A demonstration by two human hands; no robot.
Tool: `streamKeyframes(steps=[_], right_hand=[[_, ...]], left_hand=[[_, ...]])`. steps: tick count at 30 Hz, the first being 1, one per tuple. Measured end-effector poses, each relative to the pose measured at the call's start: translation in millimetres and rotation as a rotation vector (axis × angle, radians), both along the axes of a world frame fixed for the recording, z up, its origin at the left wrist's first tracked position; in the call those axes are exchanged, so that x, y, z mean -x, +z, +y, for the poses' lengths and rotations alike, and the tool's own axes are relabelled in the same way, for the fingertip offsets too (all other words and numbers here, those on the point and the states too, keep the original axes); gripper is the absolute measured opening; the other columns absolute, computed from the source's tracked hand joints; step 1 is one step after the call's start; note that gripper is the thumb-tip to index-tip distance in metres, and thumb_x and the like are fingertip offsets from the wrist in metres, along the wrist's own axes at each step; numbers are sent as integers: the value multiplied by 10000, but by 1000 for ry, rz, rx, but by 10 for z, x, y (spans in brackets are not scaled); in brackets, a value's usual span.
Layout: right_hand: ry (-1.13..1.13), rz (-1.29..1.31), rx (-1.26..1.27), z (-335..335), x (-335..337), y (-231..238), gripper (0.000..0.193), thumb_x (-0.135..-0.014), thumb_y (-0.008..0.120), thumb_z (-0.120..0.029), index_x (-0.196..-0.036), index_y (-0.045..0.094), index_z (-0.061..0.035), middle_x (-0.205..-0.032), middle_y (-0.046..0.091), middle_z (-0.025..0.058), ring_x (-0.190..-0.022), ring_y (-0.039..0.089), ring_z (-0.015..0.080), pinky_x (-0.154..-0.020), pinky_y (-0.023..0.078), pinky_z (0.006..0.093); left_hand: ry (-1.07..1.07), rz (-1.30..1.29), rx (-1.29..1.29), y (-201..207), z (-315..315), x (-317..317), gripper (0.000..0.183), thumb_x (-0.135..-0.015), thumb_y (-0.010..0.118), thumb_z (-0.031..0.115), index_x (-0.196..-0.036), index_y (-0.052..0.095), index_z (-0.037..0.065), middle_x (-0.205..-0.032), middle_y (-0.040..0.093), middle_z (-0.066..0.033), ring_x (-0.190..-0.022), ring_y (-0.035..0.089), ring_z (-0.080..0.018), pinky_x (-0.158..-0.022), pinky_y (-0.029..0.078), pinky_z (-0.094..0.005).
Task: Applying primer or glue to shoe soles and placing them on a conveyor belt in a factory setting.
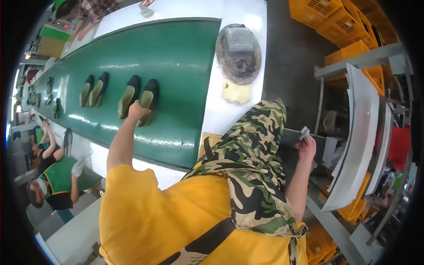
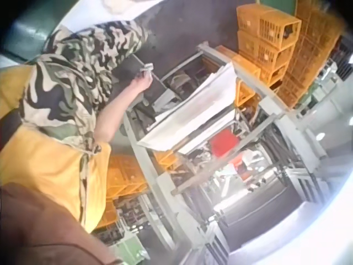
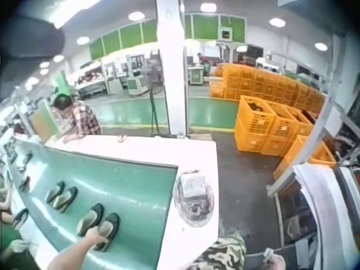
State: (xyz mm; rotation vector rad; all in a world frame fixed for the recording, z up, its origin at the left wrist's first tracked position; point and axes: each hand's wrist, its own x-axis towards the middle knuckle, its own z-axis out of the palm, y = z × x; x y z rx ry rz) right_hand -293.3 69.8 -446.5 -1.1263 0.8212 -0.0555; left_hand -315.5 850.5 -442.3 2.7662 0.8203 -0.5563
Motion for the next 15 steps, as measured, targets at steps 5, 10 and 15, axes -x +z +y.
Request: streamKeyframes(steps=[5, 10, 15], right_hand=[[202, -51, 341, 723, -839, 443, 103, -802, 724, -75, -839, 628, -67, -698, 571, -11, -586, 497, 71, -494, 364, 227], [564, -226, 679, 1702, -1601, 799, 102, -805, 728, -101, -818, 655, -30, -707, 582, -19, -619, 511, 66, -547, 380, 222], [815, -457, 1227, 2433, -2004, 869, 84, -730, 707, -128, -790, 681, -76, -784, 635, 90, -739, 618, 268, -673, 486, 360]], left_hand=[[91, 228, -20, 45, -132, -467, 739, -540, 900, 356, -1112, 629, -25, -1130, 660, -214, -1079, 634, -318, -928, 504, -394], [-19, 338, 31, -35, -38, -619, 668, -500, 916, 336, -1002, 692, -44, -1069, 676, -225, -1041, 648, -330, -895, 521, -382], [-17, 263, 61, 67, -161, -570, 662, -502, 916, 309, -992, 678, -67, -1055, 672, -245, -1039, 647, -339, -889, 518, -393]])
